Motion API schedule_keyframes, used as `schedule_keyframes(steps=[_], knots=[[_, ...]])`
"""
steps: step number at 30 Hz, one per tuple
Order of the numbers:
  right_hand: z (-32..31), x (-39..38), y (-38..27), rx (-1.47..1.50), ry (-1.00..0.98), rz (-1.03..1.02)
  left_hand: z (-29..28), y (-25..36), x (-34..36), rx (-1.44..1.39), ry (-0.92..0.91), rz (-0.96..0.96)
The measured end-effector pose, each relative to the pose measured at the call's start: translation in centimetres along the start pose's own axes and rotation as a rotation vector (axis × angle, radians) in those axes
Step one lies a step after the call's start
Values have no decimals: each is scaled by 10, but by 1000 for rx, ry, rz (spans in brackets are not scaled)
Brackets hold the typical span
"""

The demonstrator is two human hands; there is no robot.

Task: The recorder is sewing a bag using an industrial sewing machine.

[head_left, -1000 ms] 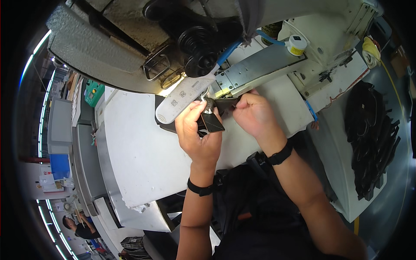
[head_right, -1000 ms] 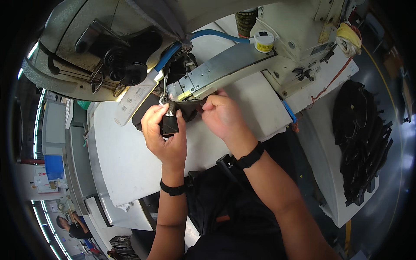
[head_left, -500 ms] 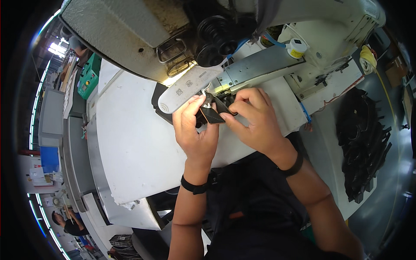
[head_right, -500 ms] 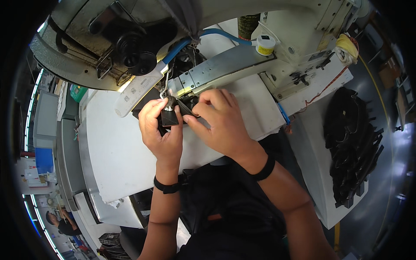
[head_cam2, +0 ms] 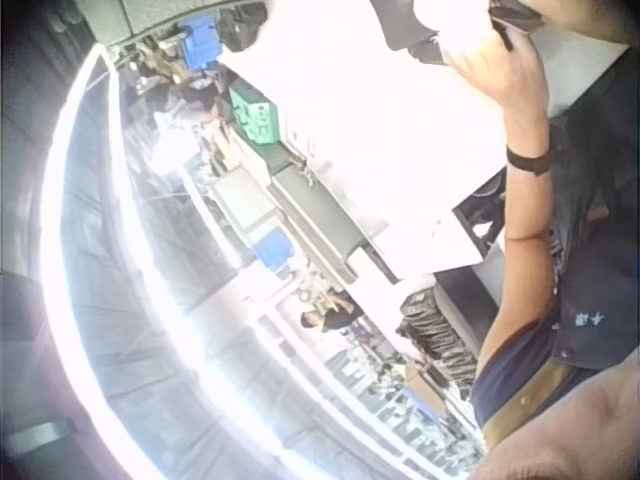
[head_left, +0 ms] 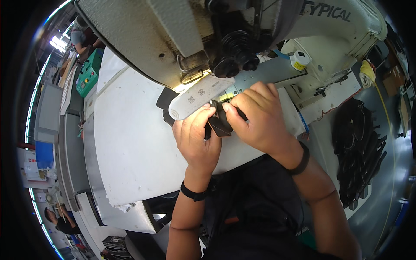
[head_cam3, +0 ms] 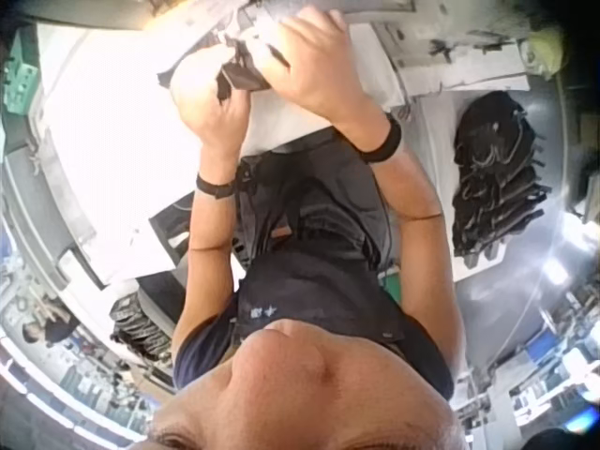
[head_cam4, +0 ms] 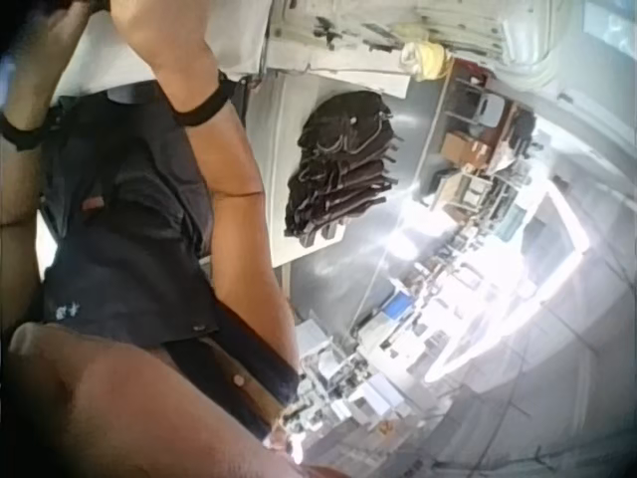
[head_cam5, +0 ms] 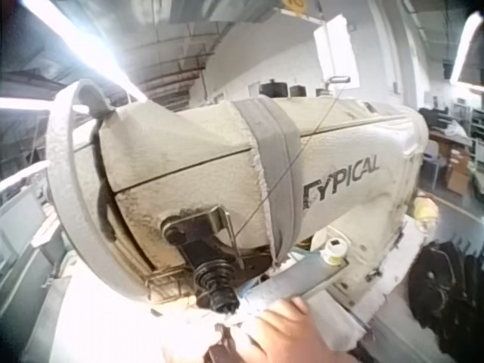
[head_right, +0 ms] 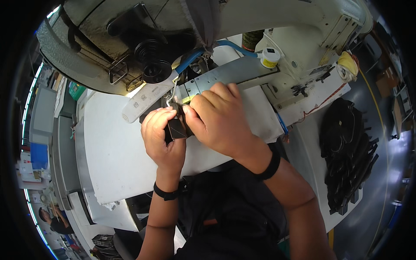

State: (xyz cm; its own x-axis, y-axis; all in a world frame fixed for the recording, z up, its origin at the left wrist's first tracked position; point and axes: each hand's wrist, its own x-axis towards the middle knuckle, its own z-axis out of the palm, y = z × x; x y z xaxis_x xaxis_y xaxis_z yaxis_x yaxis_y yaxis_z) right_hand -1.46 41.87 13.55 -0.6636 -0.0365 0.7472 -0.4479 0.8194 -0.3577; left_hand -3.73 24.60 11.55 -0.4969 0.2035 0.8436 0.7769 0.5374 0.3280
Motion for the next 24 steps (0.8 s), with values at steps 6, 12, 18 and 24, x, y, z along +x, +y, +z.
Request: schedule_keyframes(steps=[6, 12, 18, 24], knots=[[2, 26, 20, 16, -42, -38, 0, 6, -5, -12, -41, -64], [0, 34, 24, 151, -75, 15, 0, 6, -7, 13, -44, -84], [2, 41, 26, 255, -80, 61, 1, 8, -6, 10, -30, -86], [0, 45, 20, 375, -71, 201, -1, 12, -4, -98, -37, -176]])
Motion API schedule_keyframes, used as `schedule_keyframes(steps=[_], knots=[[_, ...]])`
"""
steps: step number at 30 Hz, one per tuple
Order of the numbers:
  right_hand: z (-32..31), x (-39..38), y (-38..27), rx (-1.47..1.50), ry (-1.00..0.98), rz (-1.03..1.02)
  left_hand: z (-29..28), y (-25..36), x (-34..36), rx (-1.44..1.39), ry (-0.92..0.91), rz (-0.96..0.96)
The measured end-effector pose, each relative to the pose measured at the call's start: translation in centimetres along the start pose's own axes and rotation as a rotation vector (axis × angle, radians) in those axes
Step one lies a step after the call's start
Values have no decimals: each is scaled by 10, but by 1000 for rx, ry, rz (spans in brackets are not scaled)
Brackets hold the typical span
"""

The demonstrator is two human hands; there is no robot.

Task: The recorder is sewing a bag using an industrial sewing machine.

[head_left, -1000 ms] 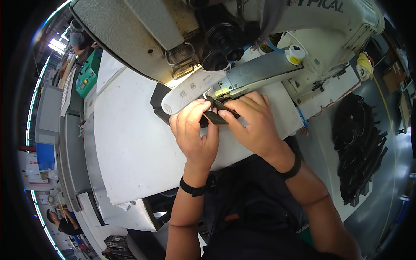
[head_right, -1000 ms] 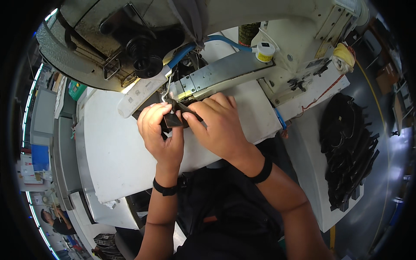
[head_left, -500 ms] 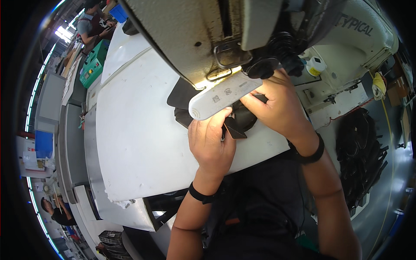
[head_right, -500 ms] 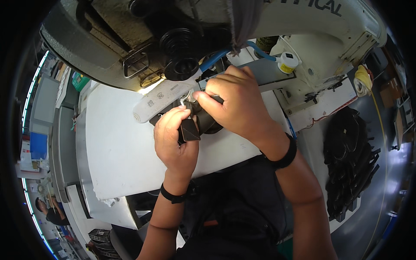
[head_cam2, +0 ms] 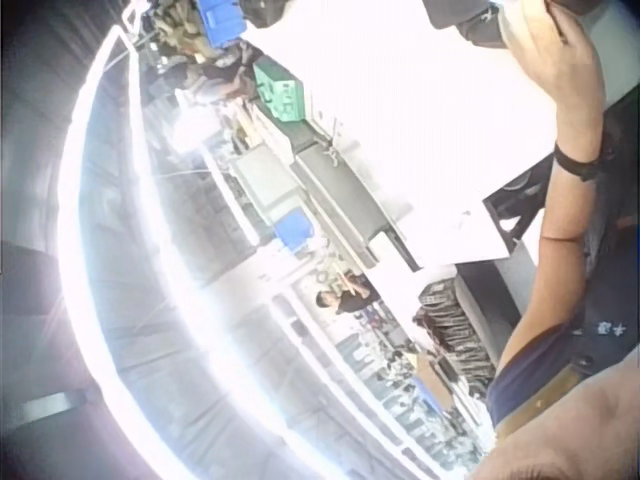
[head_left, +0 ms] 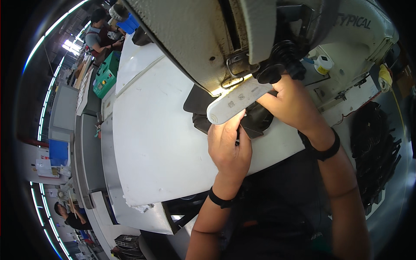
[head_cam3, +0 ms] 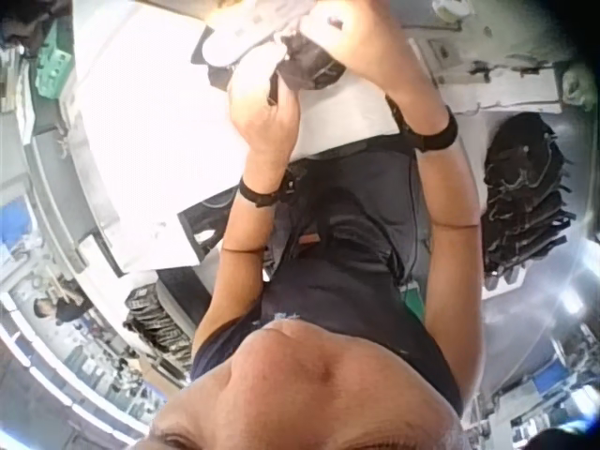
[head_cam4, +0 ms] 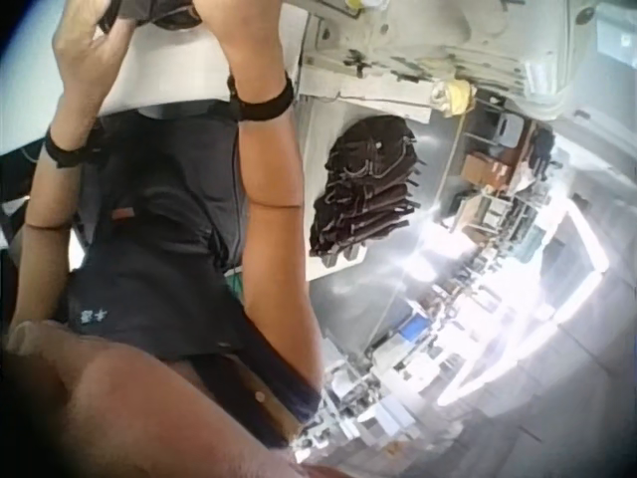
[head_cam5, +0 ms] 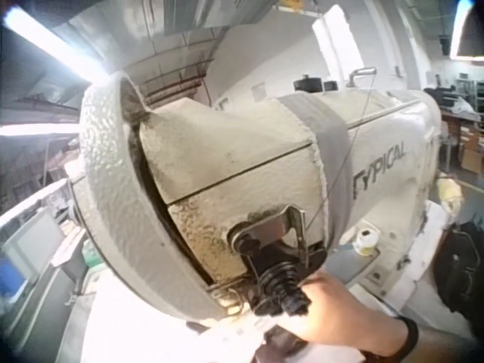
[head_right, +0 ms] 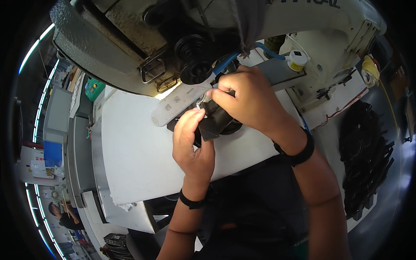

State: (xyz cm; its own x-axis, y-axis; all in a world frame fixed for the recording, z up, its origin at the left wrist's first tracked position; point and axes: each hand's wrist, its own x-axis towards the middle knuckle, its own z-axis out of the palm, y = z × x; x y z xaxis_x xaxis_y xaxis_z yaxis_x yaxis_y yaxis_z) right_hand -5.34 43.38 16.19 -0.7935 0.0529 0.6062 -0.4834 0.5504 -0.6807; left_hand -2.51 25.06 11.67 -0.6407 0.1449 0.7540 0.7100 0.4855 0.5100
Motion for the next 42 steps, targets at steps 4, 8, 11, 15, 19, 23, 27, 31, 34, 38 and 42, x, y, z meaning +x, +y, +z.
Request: schedule_keyframes(steps=[4, 8, 11, 15, 19, 23, 27, 31, 34, 38, 42], knots=[[0, -1, -4, 49, -28, 123, -3, 4, 2, -67, -14, -67], [3, -1, 0, 34, -6, 118, -5, 5, 6, -99, -10, -64], [4, -1, 5, 8, -11, 103, -5, 5, 8, -126, -4, -62], [7, 1, 10, 12, -22, 89, -6, 4, 8, -98, -9, -116], [5, 0, 14, -18, -32, 92, -4, 3, 9, -91, 4, -116], [8, -1, 17, 46, -45, 143, -1, 0, 6, -82, 28, -101], [5, 0, 14, -12, -49, 139, 1, -6, 2, -68, 29, -64], [2, 1, 7, -7, -34, 136, 4, -7, 0, -55, 19, -40], [4, 0, 3, -24, -7, 126, 10, -3, 3, -37, 43, -58], [8, -15, -6, -137, 84, 49, 11, 2, 9, 97, 94, -54], [18, -46, -23, -265, 191, -8, -2, 1, 11, 243, 34, -33]])
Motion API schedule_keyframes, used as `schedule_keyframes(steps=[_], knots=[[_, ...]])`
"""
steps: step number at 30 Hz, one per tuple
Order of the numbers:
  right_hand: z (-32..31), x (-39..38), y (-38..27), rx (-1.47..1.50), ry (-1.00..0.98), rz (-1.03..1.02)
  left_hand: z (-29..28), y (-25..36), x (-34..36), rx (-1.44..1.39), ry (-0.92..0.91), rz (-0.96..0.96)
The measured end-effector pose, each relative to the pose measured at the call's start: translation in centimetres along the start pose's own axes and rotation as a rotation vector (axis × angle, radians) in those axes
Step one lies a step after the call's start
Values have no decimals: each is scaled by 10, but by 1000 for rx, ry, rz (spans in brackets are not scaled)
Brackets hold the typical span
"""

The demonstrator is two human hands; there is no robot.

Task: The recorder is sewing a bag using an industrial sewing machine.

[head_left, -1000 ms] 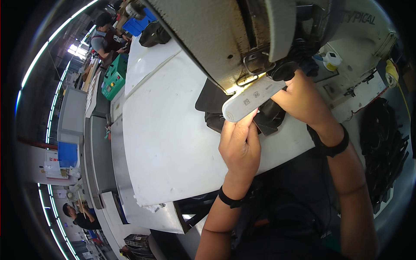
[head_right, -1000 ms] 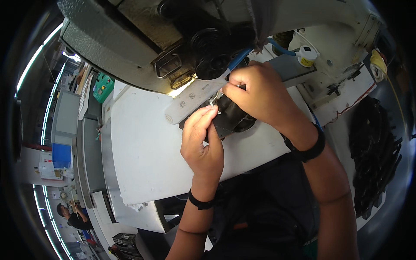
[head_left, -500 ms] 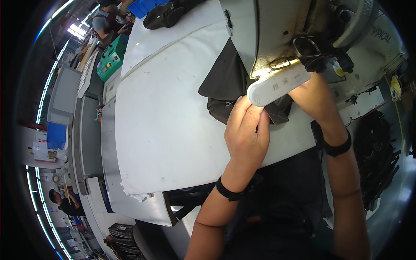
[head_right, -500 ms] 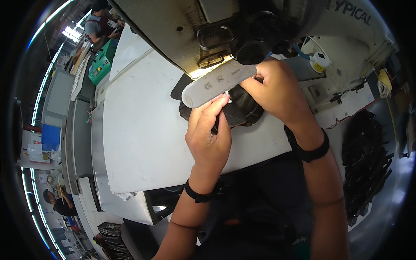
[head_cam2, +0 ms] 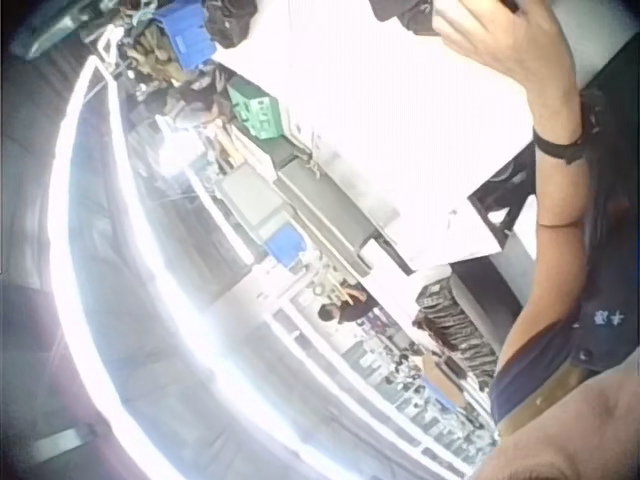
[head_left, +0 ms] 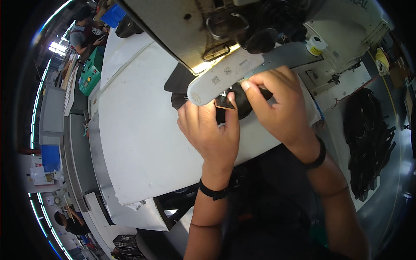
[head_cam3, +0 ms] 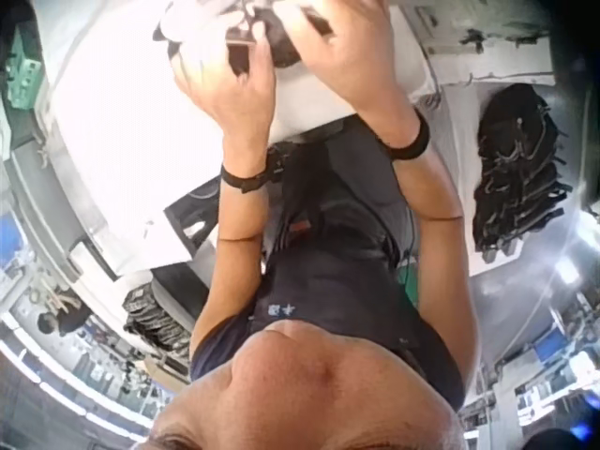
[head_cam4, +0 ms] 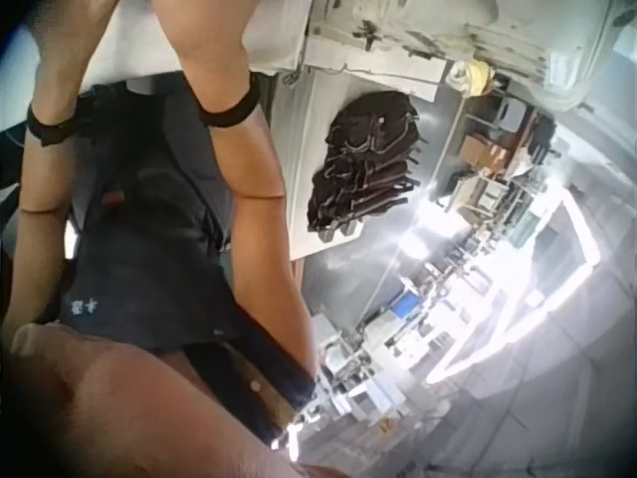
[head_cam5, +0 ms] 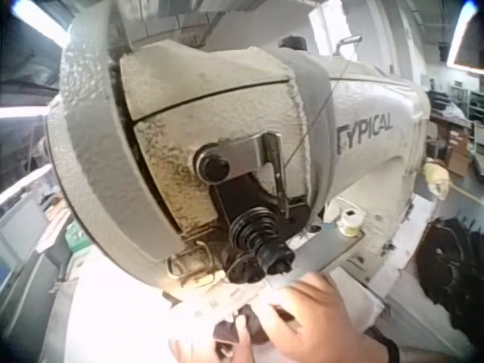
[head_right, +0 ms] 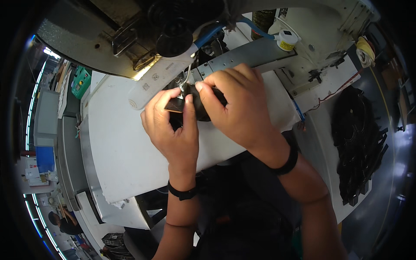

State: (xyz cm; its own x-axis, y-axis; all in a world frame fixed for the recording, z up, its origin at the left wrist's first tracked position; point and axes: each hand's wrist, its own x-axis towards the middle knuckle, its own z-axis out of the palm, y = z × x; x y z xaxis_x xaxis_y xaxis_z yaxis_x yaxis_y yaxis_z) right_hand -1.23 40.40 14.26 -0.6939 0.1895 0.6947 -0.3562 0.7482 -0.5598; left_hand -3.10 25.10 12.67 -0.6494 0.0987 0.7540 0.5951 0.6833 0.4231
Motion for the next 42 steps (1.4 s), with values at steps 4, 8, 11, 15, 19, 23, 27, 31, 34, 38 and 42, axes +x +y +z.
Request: schedule_keyframes(steps=[4, 8, 11, 15, 19, 23, 27, 31, 34, 38, 42], knots=[[11, -27, -17, 130, -1, 84, -9, -10, 10, -248, -73, -129], [24, -36, -18, 129, 29, 61, -13, -15, 20, -646, -183, -451], [26, -38, -15, 146, 38, 56, -11, -14, 22, -730, -167, -556], [23, -35, -9, 159, 56, 55, -8, -17, 26, -752, -219, -630], [22, -28, -3, 107, 52, 44, -10, -22, 30, -839, -256, -732], [24, -30, -5, 38, 77, 25, -11, -19, 32, -836, -286, -760], [32, -36, -6, 94, 85, 43, -12, -15, 36, -817, -310, -754], [39, -36, -4, 122, 73, 76, -7, -14, 38, -829, -291, -768], [39, -33, -4, 185, 75, 83, -4, -11, 36, -825, -257, -787], [37, -30, -6, 196, 28, 94, -1, -11, 34, -835, -227, -806], [42, -29, -6, 278, 99, 148, -7, -18, 34, -904, -240, -857]])
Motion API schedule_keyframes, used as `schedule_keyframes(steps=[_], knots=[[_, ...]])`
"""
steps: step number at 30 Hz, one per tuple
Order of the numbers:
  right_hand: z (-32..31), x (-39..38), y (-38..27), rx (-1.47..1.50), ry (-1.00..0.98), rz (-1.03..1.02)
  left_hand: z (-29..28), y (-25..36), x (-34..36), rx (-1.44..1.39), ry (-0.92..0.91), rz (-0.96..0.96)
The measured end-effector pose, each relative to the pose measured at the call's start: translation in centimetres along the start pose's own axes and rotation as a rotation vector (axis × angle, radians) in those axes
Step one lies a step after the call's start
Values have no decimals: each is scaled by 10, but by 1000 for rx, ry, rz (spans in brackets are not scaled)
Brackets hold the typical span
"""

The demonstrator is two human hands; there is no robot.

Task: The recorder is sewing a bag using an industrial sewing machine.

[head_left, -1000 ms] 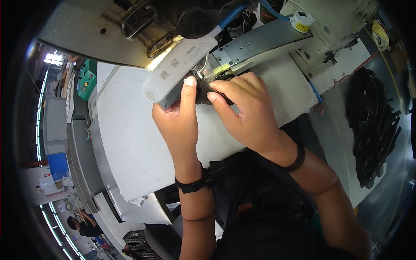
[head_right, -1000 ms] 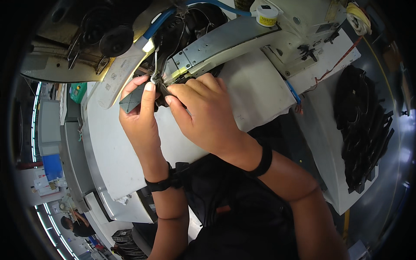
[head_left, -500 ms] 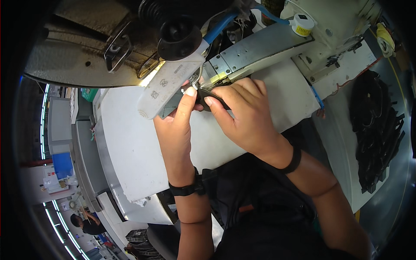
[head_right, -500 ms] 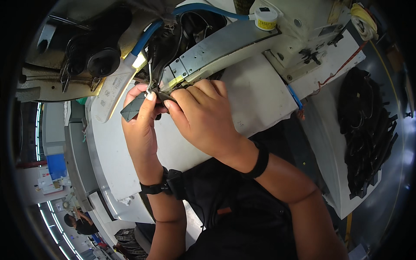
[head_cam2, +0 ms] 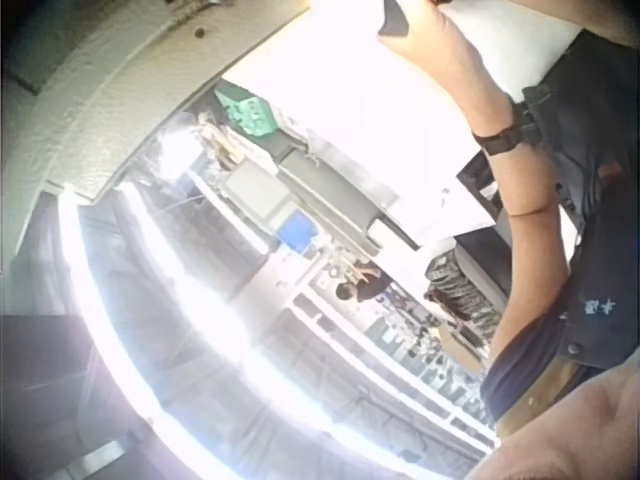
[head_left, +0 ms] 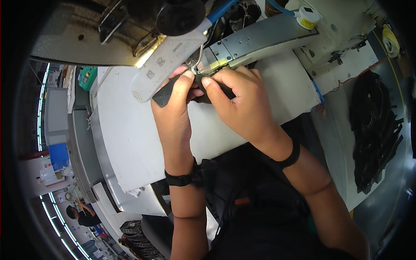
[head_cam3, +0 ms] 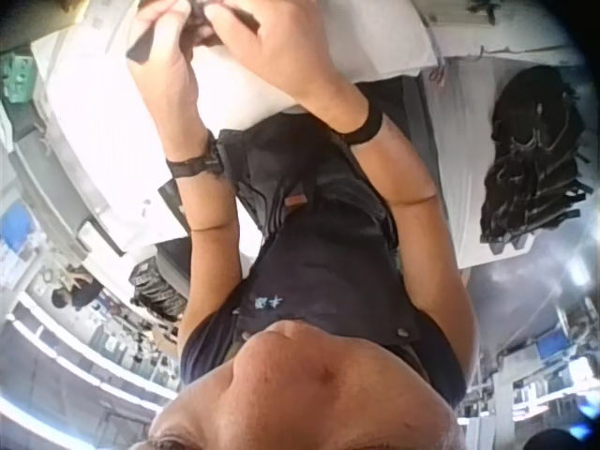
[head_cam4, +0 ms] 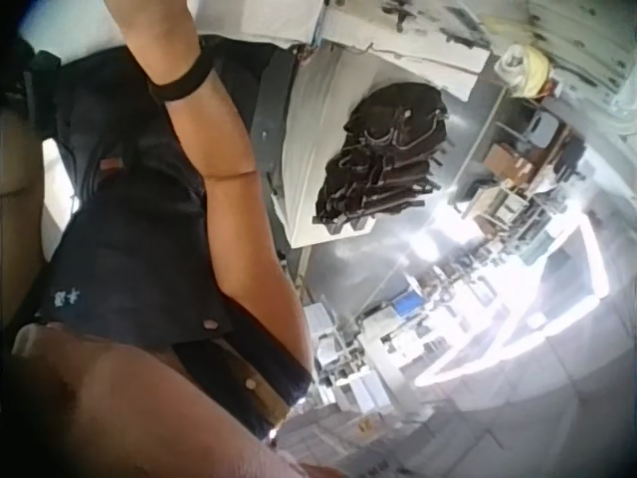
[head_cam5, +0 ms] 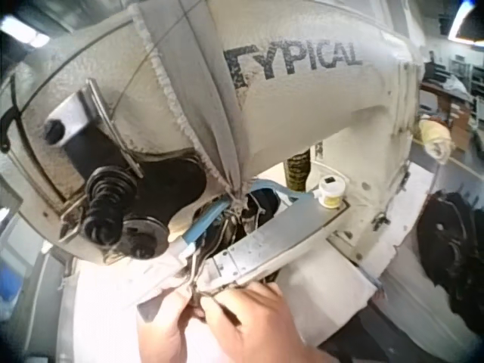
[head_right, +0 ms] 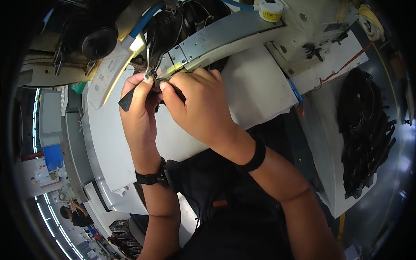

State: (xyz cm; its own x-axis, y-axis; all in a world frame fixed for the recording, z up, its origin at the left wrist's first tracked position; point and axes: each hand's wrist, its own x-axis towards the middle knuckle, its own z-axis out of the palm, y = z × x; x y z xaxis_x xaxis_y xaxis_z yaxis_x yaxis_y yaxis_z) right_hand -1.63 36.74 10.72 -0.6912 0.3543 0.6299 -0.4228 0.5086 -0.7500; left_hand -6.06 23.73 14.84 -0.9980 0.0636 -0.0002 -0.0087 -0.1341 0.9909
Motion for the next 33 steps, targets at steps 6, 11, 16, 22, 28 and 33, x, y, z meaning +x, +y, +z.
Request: schedule_keyframes(steps=[6, 11, 16, 22, 28, 33], knots=[[3, 1, 1, -71, -3, 39, -6, 4, 3, -58, -58, -15], [3, 6, -11, -45, -37, 167, -2, 4, 2, -25, -37, -44], [-7, 15, -21, -41, -122, 211, -5, 9, 5, 6, -124, -85], [-18, 30, -27, -104, -229, 325, -3, 15, 4, 2, -138, -109], [-20, 39, -34, -74, -295, 478, -3, 16, 3, -42, -141, -130], [-23, 39, -31, -100, -324, 457, -6, 17, 4, 8, -169, -113]])
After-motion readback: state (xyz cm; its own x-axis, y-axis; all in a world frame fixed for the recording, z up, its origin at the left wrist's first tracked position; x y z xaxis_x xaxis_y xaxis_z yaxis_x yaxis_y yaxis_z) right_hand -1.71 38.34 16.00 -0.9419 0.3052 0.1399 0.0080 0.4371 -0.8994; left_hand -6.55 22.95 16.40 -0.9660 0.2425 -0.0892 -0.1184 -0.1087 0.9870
